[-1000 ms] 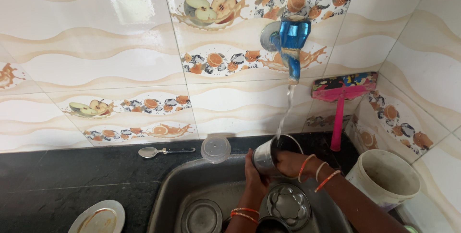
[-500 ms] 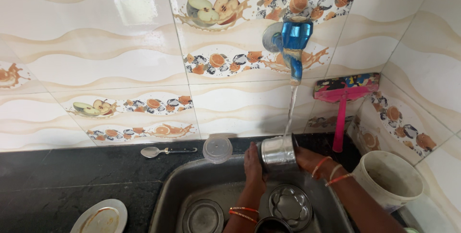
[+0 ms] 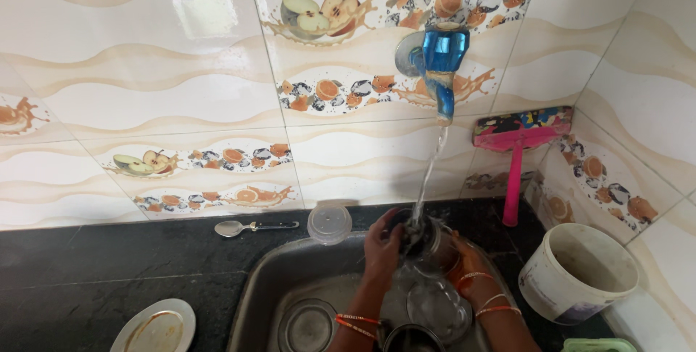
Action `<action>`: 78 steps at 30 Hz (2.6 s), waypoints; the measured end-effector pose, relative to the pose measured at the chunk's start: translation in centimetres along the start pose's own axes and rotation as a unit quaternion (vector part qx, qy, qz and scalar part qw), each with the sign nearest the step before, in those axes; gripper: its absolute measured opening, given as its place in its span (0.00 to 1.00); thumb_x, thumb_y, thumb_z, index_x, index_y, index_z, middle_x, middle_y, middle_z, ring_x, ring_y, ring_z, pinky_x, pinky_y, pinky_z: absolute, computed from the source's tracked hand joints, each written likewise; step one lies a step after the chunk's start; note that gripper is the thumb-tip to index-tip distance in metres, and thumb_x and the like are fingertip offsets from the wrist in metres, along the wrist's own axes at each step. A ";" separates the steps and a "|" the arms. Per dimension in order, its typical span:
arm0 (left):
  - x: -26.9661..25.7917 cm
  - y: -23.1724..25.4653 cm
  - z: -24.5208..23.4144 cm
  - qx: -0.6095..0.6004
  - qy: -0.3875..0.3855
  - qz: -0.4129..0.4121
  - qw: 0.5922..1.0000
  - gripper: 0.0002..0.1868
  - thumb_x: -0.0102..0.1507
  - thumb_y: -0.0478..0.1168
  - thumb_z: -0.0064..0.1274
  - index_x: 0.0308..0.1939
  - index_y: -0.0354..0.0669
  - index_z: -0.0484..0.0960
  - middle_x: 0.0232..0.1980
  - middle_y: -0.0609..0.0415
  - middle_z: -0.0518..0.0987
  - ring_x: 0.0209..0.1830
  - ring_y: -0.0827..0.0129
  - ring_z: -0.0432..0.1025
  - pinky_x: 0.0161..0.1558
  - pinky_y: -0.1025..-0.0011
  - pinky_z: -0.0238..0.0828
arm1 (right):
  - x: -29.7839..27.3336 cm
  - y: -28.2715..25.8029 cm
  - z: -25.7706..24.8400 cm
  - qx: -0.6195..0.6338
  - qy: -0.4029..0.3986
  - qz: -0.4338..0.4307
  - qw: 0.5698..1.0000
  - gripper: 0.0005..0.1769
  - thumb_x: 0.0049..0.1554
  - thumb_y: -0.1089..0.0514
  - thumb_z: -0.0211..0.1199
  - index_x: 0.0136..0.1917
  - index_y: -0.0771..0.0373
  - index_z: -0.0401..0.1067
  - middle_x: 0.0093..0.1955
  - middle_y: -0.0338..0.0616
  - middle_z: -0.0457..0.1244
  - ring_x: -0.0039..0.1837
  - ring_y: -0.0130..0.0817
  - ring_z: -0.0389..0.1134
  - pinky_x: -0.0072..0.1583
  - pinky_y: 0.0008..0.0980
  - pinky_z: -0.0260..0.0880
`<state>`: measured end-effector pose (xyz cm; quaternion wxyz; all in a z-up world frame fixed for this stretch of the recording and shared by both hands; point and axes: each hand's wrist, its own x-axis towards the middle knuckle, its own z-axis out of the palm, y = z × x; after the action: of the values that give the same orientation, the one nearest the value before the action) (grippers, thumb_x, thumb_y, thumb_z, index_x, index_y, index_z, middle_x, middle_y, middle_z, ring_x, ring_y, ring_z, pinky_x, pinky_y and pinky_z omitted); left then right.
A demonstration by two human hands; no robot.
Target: The person washes a blender jar and its lid at the kitchen sink, scrubbing them under running tap water and rinsing them. They then carry the jar to the counter and dry the jar, its lid, and a small container with a purple cloth.
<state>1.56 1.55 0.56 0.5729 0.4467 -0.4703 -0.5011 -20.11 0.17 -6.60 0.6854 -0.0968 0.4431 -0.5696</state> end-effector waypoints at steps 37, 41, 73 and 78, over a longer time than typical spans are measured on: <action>-2.4 -7.2 -0.9 -0.472 -0.050 -0.354 0.806 0.46 0.61 0.69 0.43 0.71 0.38 0.67 0.68 0.37 0.73 0.63 0.46 0.72 0.53 0.53 0.79 | -9.3 -10.9 13.7 -0.547 -0.175 -0.146 0.805 0.18 0.60 0.59 0.62 0.62 0.66 0.75 0.56 0.48 0.73 0.55 0.37 0.77 0.54 0.34 0.80; -3.0 -7.7 0.1 -0.481 -0.099 -0.346 0.799 0.50 0.59 0.71 0.43 0.73 0.37 0.65 0.68 0.35 0.71 0.61 0.44 0.71 0.52 0.54 0.78 | -11.6 -14.4 17.7 -0.503 -0.107 -0.407 0.755 0.20 0.61 0.60 0.56 0.64 0.67 0.74 0.56 0.49 0.73 0.56 0.36 0.76 0.59 0.33 0.77; -6.1 2.2 -6.9 0.264 0.091 -0.046 0.959 0.53 0.39 0.59 0.72 0.67 0.49 0.71 0.59 0.51 0.72 0.58 0.57 0.74 0.55 0.59 0.77 | -18.2 -23.1 30.1 -0.273 -0.336 -0.474 0.767 0.09 0.59 0.59 0.66 0.54 0.59 0.74 0.54 0.37 0.69 0.58 0.29 0.71 0.63 0.30 0.72; -6.4 4.9 -10.0 0.368 0.113 0.006 0.923 0.52 0.39 0.58 0.72 0.66 0.51 0.74 0.60 0.49 0.73 0.57 0.53 0.75 0.56 0.56 0.75 | -17.9 -22.2 30.3 -0.352 -0.227 -0.611 0.671 0.11 0.66 0.59 0.71 0.59 0.63 0.74 0.55 0.37 0.68 0.57 0.24 0.67 0.61 0.26 0.70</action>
<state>11.83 8.77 3.19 0.4204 0.6772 -0.5563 -0.2349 -13.04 -3.00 34.31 0.1783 -0.7065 0.2832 -0.6236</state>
